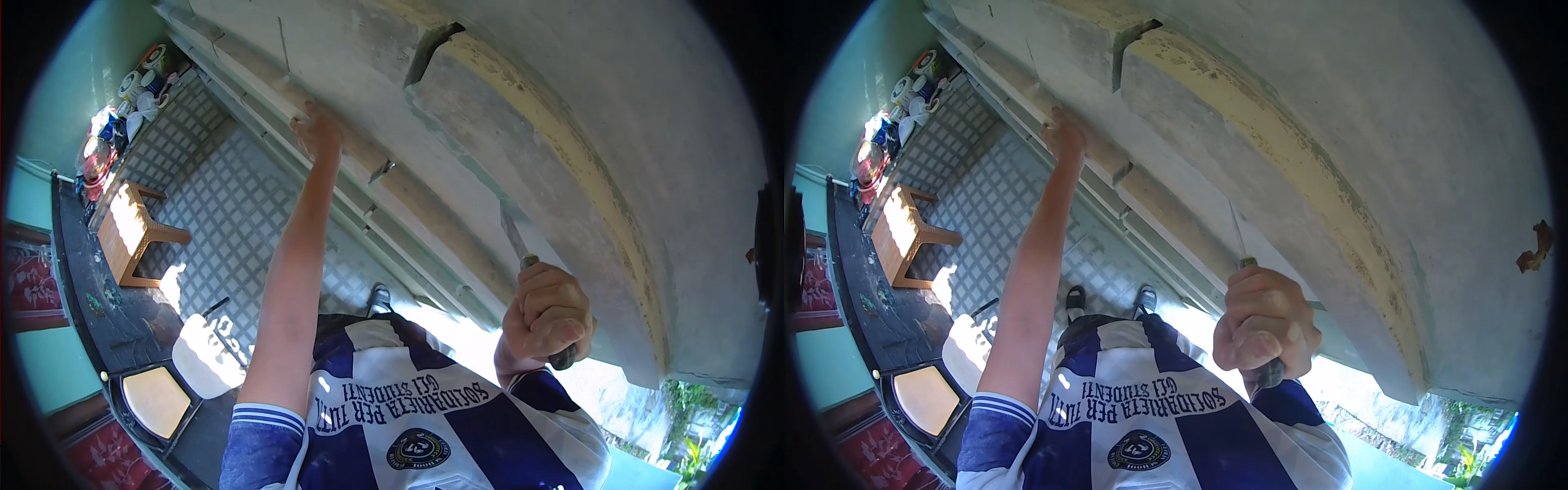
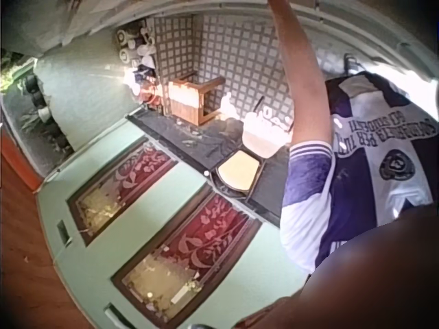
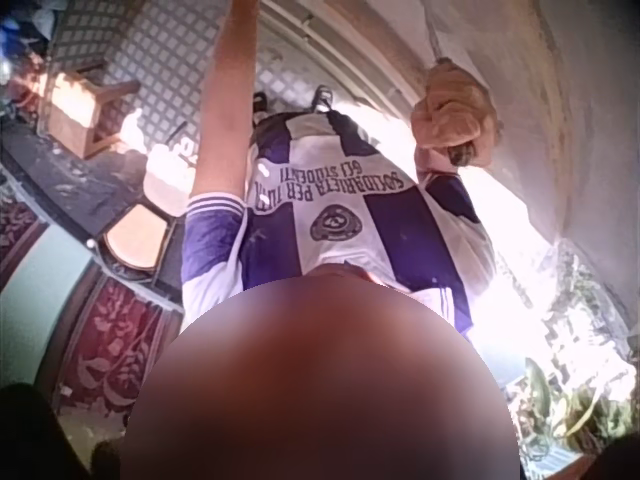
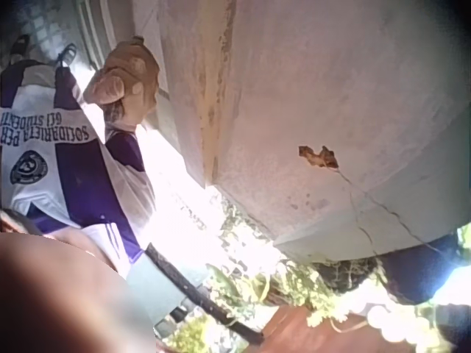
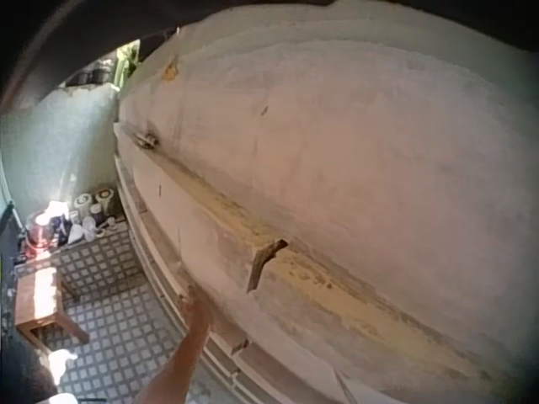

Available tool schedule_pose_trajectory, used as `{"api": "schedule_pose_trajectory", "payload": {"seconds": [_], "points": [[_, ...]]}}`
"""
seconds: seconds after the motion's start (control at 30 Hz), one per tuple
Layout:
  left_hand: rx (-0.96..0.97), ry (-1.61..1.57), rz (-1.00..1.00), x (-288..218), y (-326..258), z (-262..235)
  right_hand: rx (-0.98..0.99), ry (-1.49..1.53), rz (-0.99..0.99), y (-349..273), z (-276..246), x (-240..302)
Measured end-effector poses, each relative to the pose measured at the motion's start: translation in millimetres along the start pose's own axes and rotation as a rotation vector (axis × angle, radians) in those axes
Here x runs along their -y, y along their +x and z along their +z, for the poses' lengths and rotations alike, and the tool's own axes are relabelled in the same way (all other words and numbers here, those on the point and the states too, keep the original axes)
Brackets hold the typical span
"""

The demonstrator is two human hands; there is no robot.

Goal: Patching and scraping an overhead concrete beam or ceiling using a putty knife and filler material.

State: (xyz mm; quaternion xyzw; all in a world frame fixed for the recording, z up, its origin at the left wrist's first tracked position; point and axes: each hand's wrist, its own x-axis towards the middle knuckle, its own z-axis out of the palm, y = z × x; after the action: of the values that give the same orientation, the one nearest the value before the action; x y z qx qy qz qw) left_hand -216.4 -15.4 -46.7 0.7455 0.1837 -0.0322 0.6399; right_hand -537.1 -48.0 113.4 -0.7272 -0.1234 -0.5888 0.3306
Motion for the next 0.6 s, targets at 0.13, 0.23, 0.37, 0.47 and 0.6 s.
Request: {"api": "schedule_pose_trajectory", "payload": {"seconds": [0.13, 0.23, 0.37, 0.47, 0.6], "points": [[-0.007, -0.010, -0.002, 1, 2, 1, 0.015, 0.044, -0.057, 7, -11, 13], [-0.011, 0.005, 0.015, -2, 3, 3, -0.036, -0.027, 0.211, -7, -3, -14], [-0.005, -0.001, 0.017, 6, 5, 2, 0.008, 0.069, -0.020, -13, -22, 13], [0.018, 0.005, 0.018, -2, -3, 3, 0.187, -0.057, -0.007, 0, -21, -4], [-0.023, 0.016, 0.018, 1, 6, 5, 0.149, 0.085, -0.113, 5, -21, 8]]}}
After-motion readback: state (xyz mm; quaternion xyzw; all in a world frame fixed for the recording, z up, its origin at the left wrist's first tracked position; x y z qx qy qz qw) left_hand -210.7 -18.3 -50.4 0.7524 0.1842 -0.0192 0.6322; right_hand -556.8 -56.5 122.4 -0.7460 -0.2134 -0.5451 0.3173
